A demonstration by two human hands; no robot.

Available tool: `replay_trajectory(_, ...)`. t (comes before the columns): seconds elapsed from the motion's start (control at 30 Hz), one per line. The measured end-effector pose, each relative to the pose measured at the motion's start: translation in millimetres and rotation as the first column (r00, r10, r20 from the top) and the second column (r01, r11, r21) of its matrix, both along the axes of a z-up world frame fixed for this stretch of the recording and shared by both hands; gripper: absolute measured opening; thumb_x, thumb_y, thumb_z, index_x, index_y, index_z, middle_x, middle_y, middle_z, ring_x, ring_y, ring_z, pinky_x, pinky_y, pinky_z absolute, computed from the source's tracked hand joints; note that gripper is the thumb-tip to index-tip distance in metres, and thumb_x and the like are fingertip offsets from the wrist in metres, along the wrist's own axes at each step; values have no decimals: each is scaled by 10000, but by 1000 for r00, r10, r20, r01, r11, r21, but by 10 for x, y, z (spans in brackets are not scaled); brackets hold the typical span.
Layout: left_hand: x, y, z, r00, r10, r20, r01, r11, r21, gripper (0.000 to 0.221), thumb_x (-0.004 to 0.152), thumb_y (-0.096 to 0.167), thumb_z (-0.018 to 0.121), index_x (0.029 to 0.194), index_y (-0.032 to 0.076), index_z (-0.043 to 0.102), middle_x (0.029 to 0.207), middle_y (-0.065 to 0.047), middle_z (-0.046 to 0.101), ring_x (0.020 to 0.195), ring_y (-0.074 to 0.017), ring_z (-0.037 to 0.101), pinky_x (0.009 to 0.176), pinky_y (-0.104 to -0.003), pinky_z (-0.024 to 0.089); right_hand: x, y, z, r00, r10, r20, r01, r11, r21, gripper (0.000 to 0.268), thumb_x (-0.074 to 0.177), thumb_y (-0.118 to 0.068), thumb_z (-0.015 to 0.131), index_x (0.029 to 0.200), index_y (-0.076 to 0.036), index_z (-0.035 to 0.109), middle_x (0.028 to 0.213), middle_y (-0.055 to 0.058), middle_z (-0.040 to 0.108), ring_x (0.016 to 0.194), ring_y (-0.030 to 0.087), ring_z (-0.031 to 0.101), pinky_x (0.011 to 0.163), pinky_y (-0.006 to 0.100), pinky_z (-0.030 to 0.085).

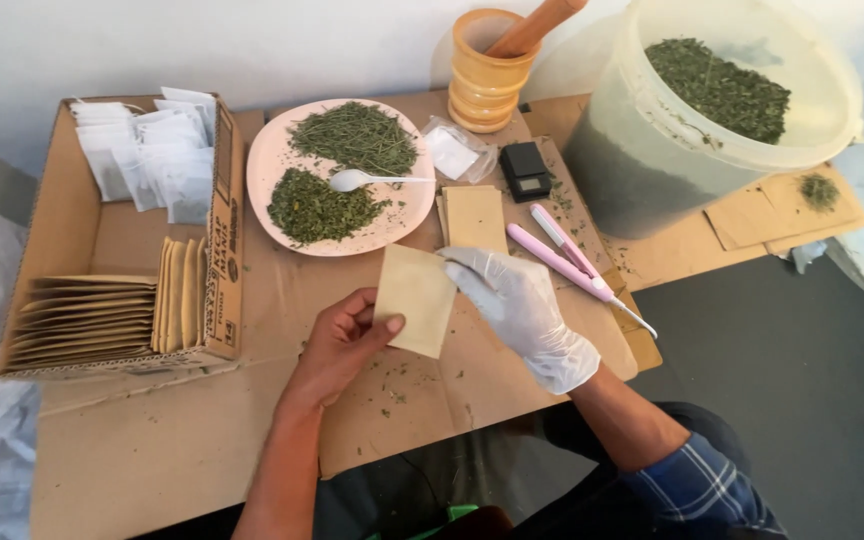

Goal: Folding and heat-sealing small tea bags using a hair straightener as a sealer.

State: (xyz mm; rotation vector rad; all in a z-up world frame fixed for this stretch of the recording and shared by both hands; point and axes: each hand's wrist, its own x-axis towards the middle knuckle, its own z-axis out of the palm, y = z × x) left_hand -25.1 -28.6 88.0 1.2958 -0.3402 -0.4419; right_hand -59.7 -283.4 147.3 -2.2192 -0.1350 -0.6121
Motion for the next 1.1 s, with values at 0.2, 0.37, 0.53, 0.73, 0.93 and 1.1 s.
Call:
replay_trajectory(0.2,55,54,7,988,143,-56,-143,990,-5,376,1009,182,840,1331,7,754,1118,-164,828,943,-196,780,822,-368,722,-32,-516,612,931,-291,-218,196,907,-373,609,1103,-487,724,1617,-177,622,1387,154,748,1335,417,652,1073,566,584)
replay_trajectory(0.37,72,51,-15,988,150,-30,-150,989,-9,392,1020,204,835,1338,-8,753,1139,-203,831,968,-222,783,838,-393,723,-94,-968,478,718,-503,-482,177,801,-572,953,1002,-641,696,1709,-43,469,1570,267,617,1457,511,565,1130,628,562)
replay_trajectory(0.53,133,41,-189,983,185,-16,-185,983,-17,399,1017,209,847,1350,5,767,1137,-204,833,983,-222,792,847,-410,723,-42,-1247,-7,684,-537,-493,138,760,-635,1058,868,-686,845,1665,-49,567,1526,255,653,1416,509,614,1095,616,613)
replay_trajectory(0.73,131,34,-202,976,215,-24,-216,975,-44,357,1001,141,851,1303,-33,774,1095,-195,798,954,-207,800,846,-413,733,-16,-1513,-251,695,-548,-467,198,769,-608,702,943,-638,807,1476,-183,759,1437,143,699,1341,413,668,1006,555,657)
replay_trajectory(0.93,96,20,-187,977,205,-55,-209,976,-59,354,1001,153,857,1301,-13,771,1085,-165,791,966,-200,804,884,-412,737,-345,-1157,311,726,-463,-508,364,886,-288,597,1060,-565,716,1582,-304,591,1364,181,758,1302,456,692,1124,586,566)
replay_trajectory(1.1,85,-40,-195,989,143,29,-143,990,-8,332,999,166,873,1270,-12,802,1088,-198,818,1038,-252,808,954,-498,702,-401,-661,642,836,-230,-498,181,973,-147,721,928,-449,833,1604,-312,621,1299,144,806,1235,403,753,1074,547,621)
